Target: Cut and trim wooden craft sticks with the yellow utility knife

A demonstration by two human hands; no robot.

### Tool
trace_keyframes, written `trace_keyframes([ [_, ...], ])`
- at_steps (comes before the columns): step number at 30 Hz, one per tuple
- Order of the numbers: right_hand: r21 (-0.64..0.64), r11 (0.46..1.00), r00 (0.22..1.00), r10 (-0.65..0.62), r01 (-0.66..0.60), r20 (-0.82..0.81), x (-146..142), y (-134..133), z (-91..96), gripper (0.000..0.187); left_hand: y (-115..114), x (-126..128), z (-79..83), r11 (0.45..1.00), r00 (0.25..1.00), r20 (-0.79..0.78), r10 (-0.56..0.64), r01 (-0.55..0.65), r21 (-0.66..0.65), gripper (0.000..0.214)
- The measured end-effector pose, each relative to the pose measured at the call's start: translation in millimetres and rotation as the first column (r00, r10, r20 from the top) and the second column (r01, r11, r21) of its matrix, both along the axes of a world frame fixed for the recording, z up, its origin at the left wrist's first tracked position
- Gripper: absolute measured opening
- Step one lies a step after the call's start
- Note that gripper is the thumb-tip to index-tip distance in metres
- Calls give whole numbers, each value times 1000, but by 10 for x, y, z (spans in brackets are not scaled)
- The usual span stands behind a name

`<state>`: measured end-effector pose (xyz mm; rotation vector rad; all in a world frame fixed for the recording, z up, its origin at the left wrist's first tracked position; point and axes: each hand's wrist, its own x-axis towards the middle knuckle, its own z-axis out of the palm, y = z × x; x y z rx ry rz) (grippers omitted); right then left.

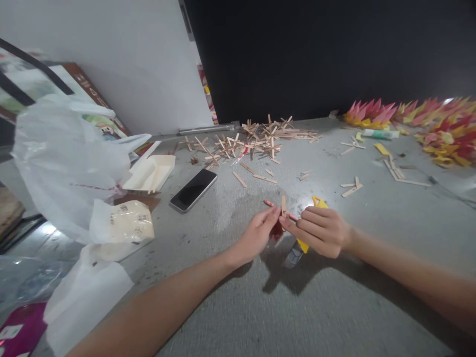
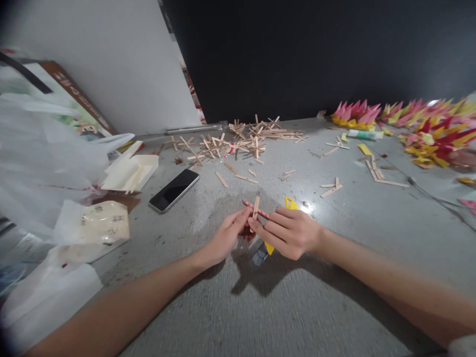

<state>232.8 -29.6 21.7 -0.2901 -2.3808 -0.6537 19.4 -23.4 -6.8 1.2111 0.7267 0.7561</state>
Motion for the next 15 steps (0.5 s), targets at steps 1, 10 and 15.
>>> trace_keyframes([
  [1,-13,1000,1000,4,-4,9,-8,7,-7,27,2,-7,12,1000,1000,20,-9,10,-5,49],
  [10,-413,911,991,-37,-18,-125,101,96,-226,38,-23,7,48,996,996,30,86,-87,30,38],
  [15,-594,804,955,-193,23,-224,105,135,-271,36,-55,35,2,998,997,61,57,-58,5,38],
])
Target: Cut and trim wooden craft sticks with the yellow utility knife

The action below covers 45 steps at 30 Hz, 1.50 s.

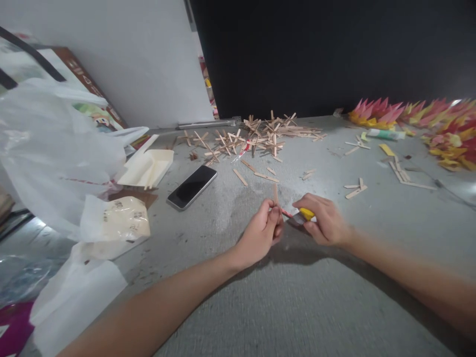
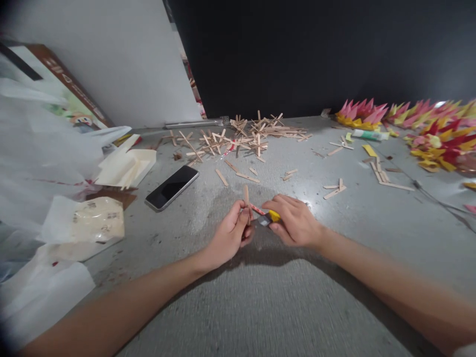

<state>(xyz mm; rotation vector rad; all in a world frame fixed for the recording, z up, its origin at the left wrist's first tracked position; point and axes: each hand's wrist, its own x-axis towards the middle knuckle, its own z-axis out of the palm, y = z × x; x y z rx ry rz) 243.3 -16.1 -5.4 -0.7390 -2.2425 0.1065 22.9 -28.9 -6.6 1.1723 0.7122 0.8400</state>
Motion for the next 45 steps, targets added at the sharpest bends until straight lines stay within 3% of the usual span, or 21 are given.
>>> trace_keyframes([
  [3,-84,996,999,0,3,34,-16,26,13,36,11,4,-29,999,999,41,-11,8,52,32],
  [12,-191,981,988,10,-39,-154,3,78,-12,35,0,-4,-9,996,999,31,-40,37,80,32],
  [31,-242,967,989,51,-84,-140,18,83,-38,38,8,-17,-42,996,999,-1,-50,50,79,35],
  [37,-220,971,989,65,-94,-132,-4,75,10,40,0,-31,41,996,994,-100,-34,42,81,38],
  [45,-231,966,987,90,-118,-130,3,122,-13,41,17,-69,99,992,997,-68,-46,53,114,38],
])
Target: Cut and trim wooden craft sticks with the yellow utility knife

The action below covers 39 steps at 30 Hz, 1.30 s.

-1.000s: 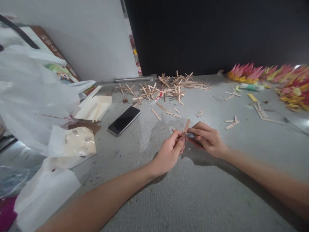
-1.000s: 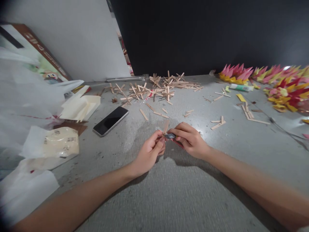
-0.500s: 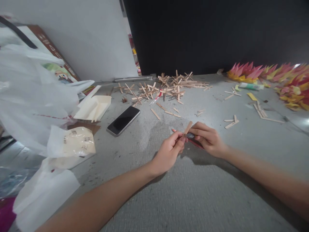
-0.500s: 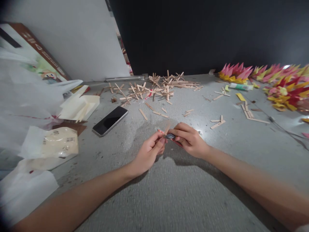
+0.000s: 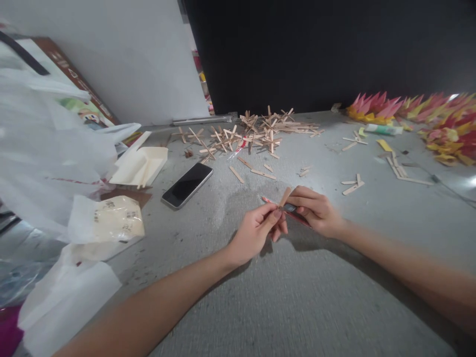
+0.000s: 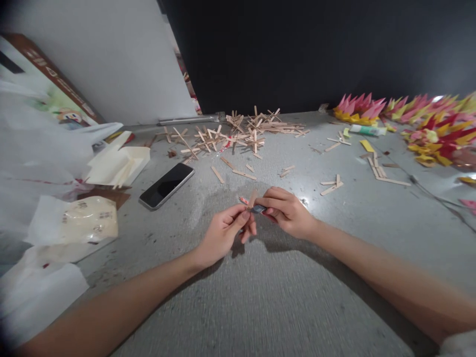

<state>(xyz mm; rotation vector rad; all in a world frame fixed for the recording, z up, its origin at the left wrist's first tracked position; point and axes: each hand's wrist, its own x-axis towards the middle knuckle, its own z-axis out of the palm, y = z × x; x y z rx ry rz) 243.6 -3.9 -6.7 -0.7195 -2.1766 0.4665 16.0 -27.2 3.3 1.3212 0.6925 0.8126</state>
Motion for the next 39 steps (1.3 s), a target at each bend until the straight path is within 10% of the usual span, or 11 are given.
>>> trace_keyframes([
  [39,84,992,996,-93,93,-5,-114,-22,0,31,-9,18,-58,999,999,28,39,-38,-34,42],
])
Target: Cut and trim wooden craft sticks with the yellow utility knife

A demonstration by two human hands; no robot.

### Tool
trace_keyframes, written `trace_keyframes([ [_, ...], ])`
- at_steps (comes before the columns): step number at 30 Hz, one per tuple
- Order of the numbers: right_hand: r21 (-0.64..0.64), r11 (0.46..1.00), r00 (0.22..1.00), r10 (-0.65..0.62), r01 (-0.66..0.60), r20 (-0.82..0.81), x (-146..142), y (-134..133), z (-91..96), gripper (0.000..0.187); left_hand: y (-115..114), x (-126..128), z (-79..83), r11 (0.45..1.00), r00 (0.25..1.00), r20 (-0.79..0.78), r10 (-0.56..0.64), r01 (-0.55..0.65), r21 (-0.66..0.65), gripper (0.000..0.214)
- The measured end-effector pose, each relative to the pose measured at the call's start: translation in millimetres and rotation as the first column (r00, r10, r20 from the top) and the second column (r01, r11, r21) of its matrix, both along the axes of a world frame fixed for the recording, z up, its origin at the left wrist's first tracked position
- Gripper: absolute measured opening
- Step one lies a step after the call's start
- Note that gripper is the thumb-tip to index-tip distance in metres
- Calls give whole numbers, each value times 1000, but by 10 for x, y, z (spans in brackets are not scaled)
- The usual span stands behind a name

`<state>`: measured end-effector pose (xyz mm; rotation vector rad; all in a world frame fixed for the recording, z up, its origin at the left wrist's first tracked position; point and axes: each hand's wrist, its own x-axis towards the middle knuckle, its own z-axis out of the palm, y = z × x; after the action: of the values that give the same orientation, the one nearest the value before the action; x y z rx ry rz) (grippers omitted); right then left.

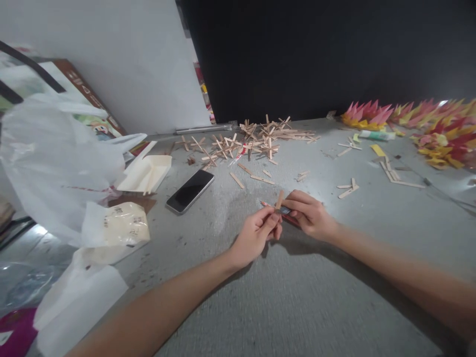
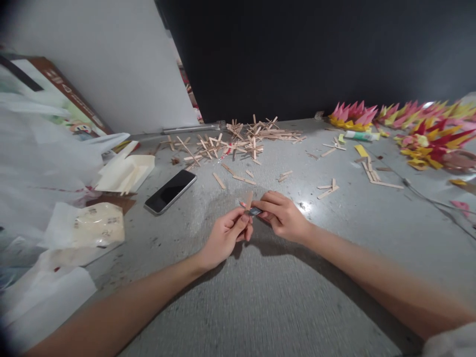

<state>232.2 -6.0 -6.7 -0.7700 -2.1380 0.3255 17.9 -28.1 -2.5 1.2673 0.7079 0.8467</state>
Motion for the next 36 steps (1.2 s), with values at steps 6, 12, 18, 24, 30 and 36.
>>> trace_keyframes([
  [6,10,1000,1000,-22,22,-5,-15,-22,1,32,-8,-3,-5,1000,1000,-13,-17,17,-4,41],
  [12,1,999,999,-43,43,17,-35,-16,1,32,-9,7,24,1000,1000,-7,19,-19,-16,38],
  [18,-16,997,997,-75,75,3,-51,-26,-15,32,-1,12,23,999,1000,-8,25,-25,-29,38],
  [24,-34,997,997,-76,76,12,-53,-41,10,33,-18,4,26,997,998,-10,68,-69,-34,39],
  [30,-44,994,994,-103,104,19,-30,-60,9,31,-11,16,43,998,997,-42,65,-66,-17,40],
  [36,-60,991,993,-119,118,-23,36,-97,-33,33,-23,-3,34,998,997,-63,55,-54,12,38],
])
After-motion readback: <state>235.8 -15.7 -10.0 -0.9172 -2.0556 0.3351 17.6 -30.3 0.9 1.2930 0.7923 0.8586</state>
